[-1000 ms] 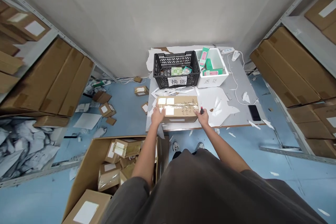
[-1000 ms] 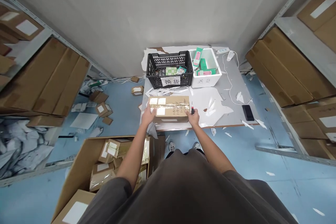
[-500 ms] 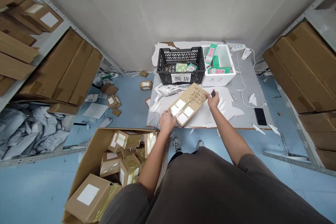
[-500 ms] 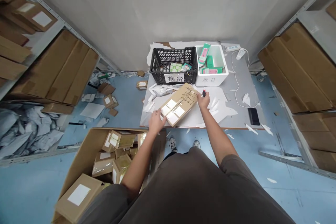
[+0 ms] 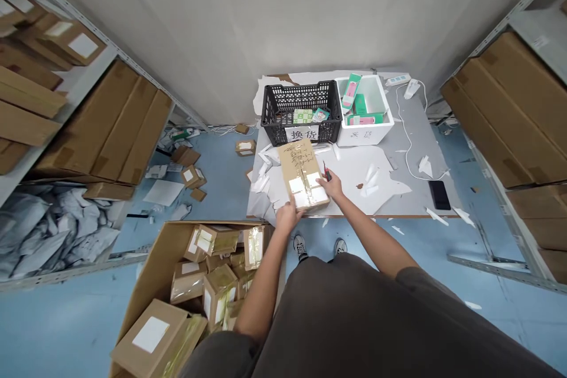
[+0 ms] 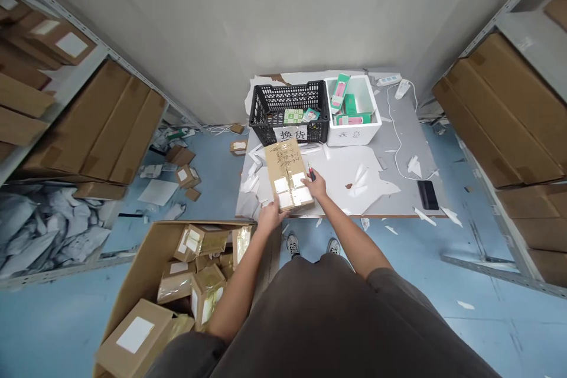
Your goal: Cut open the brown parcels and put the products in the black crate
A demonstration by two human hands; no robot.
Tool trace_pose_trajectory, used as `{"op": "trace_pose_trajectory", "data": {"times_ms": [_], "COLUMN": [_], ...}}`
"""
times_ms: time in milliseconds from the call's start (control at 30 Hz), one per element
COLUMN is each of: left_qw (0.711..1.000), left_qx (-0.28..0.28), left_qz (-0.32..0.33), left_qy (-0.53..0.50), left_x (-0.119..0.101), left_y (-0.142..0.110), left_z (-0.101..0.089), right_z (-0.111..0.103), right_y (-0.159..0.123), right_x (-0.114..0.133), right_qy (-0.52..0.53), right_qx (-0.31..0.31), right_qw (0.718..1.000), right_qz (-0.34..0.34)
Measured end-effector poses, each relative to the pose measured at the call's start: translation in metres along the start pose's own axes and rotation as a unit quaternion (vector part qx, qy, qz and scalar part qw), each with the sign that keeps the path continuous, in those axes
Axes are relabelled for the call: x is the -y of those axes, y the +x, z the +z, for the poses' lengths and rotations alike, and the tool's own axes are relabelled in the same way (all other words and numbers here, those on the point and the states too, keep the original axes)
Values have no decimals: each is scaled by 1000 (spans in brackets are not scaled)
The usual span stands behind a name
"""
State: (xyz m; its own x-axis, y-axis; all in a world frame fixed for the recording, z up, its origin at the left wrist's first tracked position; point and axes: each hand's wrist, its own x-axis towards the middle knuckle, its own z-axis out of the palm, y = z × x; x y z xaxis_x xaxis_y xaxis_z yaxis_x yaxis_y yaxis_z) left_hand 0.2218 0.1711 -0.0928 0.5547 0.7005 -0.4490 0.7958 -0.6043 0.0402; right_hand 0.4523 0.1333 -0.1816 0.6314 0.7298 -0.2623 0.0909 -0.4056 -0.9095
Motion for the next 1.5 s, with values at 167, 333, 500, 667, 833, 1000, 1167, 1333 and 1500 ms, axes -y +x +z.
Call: {"op": "trace_pose_trajectory", "data": {"times_ms": [167,333,500,667,833,1000,1167,1333,1500], "left_qw": [998,982,952,950,962,970,982,988,983], "left_qx": [-38,-68,-32,-21,-37,-54,-68,-34,-10], "left_qz": [40,177,301,307,267,224,170,150,182], "left_qy": [-41,19,53,63,40,71,50,31,27], "left_x": [-31,-12,-2,-11,-20,-38,-65,-68,-56], "left_y": [-8,22,64,86,91,84,74,76,84], "left_z": [5,-27,-49,-50,-52,-55,-52,-50,-52], "right_z": [-27,-58,-69,-51,-46,-52,-40,-29,-31], "right_y": [49,43,-9,-22,0,-8,-26,-19,1], "right_x": [25,25,-9,-26,-22,-22,-21,-13,-7], "right_qy": [-60,-92,-97,-21,57,35,25,22,-1], "right_qx": [57,40,24,-20,-71,-64,-39,-54,-55], "right_qw": [997,994,995,999,994,995,992,986,979], "right_qz": [4,-35,10,26,60,66,119,154,198]}}
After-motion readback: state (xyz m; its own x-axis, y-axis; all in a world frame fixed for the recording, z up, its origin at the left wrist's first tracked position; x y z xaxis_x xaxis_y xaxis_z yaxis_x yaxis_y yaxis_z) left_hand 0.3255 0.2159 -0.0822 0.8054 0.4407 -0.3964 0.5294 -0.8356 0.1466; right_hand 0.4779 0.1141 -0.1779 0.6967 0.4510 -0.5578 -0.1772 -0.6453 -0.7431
